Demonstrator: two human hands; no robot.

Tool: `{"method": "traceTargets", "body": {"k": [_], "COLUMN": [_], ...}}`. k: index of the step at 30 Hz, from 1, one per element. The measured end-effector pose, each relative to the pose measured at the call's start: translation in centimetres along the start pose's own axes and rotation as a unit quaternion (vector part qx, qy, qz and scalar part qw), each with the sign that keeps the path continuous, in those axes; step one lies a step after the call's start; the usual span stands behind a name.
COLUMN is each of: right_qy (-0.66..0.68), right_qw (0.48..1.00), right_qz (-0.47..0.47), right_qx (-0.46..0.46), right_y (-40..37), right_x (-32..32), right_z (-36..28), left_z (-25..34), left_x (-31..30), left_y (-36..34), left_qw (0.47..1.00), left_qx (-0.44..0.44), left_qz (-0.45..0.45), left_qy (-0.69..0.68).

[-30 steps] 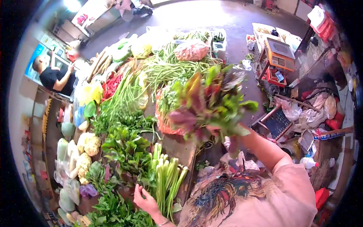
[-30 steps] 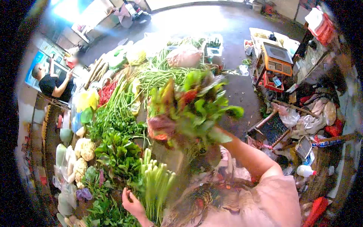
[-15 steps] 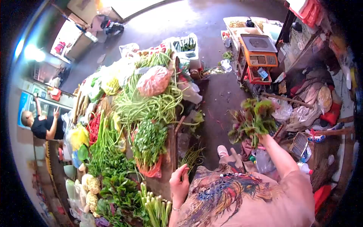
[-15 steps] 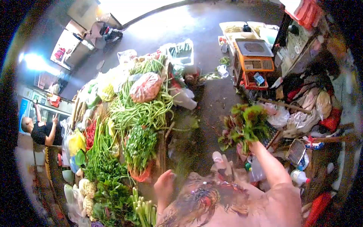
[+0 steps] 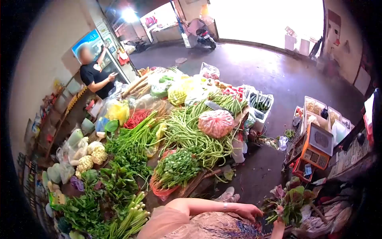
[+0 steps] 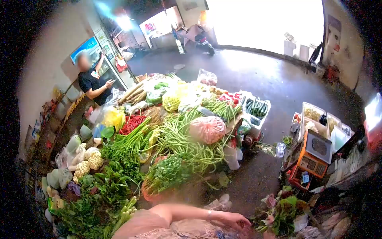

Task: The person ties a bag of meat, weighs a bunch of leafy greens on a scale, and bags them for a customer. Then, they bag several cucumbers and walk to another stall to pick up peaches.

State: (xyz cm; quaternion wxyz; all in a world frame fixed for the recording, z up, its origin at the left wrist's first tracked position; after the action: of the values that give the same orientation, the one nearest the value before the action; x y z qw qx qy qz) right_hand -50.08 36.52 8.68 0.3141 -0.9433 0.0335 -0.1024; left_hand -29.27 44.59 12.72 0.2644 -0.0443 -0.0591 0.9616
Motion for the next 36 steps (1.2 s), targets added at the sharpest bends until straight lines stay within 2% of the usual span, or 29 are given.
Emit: {"method": "traceTargets", "body": {"k": [2,4,5,6,8,9,10,12,13,14,15,16,17,18,19,20,21,22,24,25,27,28,29,30,31,32,34,35,36], "right_qy": [0.002,0.005,0.007,0.013,0.030,0.045,0.067,0.133,0.149,0.124,-0.111,-0.112,-0.288,-0.454,-0.457,-0.328,-0.191,-0.196,-0.227,-0.234,-0.185,-0.190,-0.226,-0.259,-0.260,-0.418,-0.290,-0.271,-0.268], "right_qw": [1.000,1.000,1.000,0.999,0.997,0.995,0.991,0.977,0.971,0.967,0.937,0.937,0.887,0.801,0.796,0.885,0.949,0.946,0.971,0.969,0.967,0.964,0.940,0.910,0.903,0.835,0.886,0.891,0.894], "right_qz": [-0.003,-0.010,-0.013,-0.016,-0.028,-0.038,-0.050,-0.087,-0.110,-0.133,-0.145,-0.153,-0.119,-0.082,-0.092,-0.101,-0.110,-0.126,-0.068,-0.079,-0.168,-0.180,-0.251,-0.318,-0.328,-0.341,-0.345,-0.351,-0.354], "right_qx": [-0.006,-0.017,-0.021,-0.030,-0.064,-0.085,-0.106,-0.139,-0.154,-0.177,-0.297,-0.295,-0.342,-0.381,-0.385,-0.313,-0.228,-0.227,-0.006,-0.007,-0.044,-0.042,-0.052,-0.061,-0.099,-0.110,-0.113,-0.092,-0.064], "right_y": [1.4,3.1,4.2,5.4,7.8,9.0,9.9,11.6,12.5,13.2,14.2,15.9,17.6,19.1,18.8,18.4,18.3,18.8,20.5,19.8,18.4,20.7,23.8,26.1,27.5,29.8,27.9,28.3,29.1], "right_x": [1.5,3.7,4.9,6.4,9.7,11.6,13.2,17.0,18.2,19.2,18.9,18.7,18.7,19.2,20.5,21.5,22.4,22.8,22.1,22.7,24.4,23.5,22.0,21.1,20.7,20.2,20.5,20.3,19.7], "right_z": [-1.1,-2.2,-2.7,-3.2,-4.4,-5.1,-5.8,-7.2,-7.8,-8.3,-8.7,-8.5,-8.1,-8.2,-9.2,-9.7,-10.3,-10.9,-11.4,-12.8,-15.3,-15.2,-14.2,-13.7,-14.0,-14.7,-18.1,-19.3,-20.4], "left_z": [-2.7,-5.6,0.3,3.8,-2.1,-6.0,-11.6,-6.4,-5.5,-4.3,-3.0,-2.3,-3.4,-5.0,-4.3,-4.2,-2.1,-1.2,-2.0,-2.0,-1.6,-0.2,1.1,3.1,2.6,2.3,2.9,3.0,3.0], "left_x": [0.2,-1.2,-3.6,-6.0,-7.4,-8.4,-8.8,-13.7,-15.3,-17.1,-18.6,-19.7,-20.4,-21.2,-22.1,-22.9,-23.7,-24.2,-24.7,-24.9,-25.2,-25.5,-25.5,-25.3,-25.0,-24.7,-23.0,-22.3,-22.0], "left_y": [3.7,7.6,6.8,6.5,9.6,11.6,13.6,13.6,13.5,14.6,14.6,14.5,15.0,16.2,16.8,17.3,16.9,16.8,18.1,18.6,19.7,19.9,20.2,20.3,21.7,23.0,25.4,26.6,27.7], "left_qw": [0.999,0.973,0.964,0.940,0.928,0.928,0.970,0.894,0.875,0.878,0.867,0.856,0.853,0.881,0.896,0.891,0.881,0.864,0.828,0.819,0.803,0.793,0.782,0.772,0.769,0.765,0.736,0.705,0.701], "left_qx": [-0.022,-0.080,-0.122,-0.228,-0.150,-0.126,0.074,-0.155,-0.136,-0.113,-0.122,-0.130,-0.129,-0.030,0.071,0.076,0.010,-0.056,-0.030,-0.030,-0.025,0.014,0.052,-0.009,0.022,0.049,0.010,-0.024,-0.020], "left_qz": [-0.035,0.047,0.069,0.044,0.144,0.082,0.141,0.209,0.262,0.324,0.335,0.346,0.354,0.355,0.354,0.366,0.360,0.352,0.388,0.389,0.400,0.419,0.437,0.396,0.425,0.452,0.484,0.511,0.517], "left_qy": [-0.032,-0.211,-0.228,-0.251,-0.310,-0.341,-0.183,-0.364,-0.383,-0.333,-0.347,-0.360,-0.361,-0.312,-0.257,-0.258,-0.307,-0.356,-0.403,-0.422,-0.441,-0.441,-0.442,-0.497,-0.478,-0.456,-0.474,-0.491,-0.491]}}
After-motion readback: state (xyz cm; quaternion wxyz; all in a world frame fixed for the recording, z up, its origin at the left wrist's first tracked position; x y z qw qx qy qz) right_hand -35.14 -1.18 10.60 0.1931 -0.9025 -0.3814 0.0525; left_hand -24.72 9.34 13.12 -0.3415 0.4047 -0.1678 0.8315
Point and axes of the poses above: each hand's wrist, its own y-axis towards the middle knuckle, its own x-axis out of the palm, z = x × y, the point moved 3 cm from there along y, towards the middle knuckle, and after that the axes turned 12 degrees about z, right-handed, at the moved point
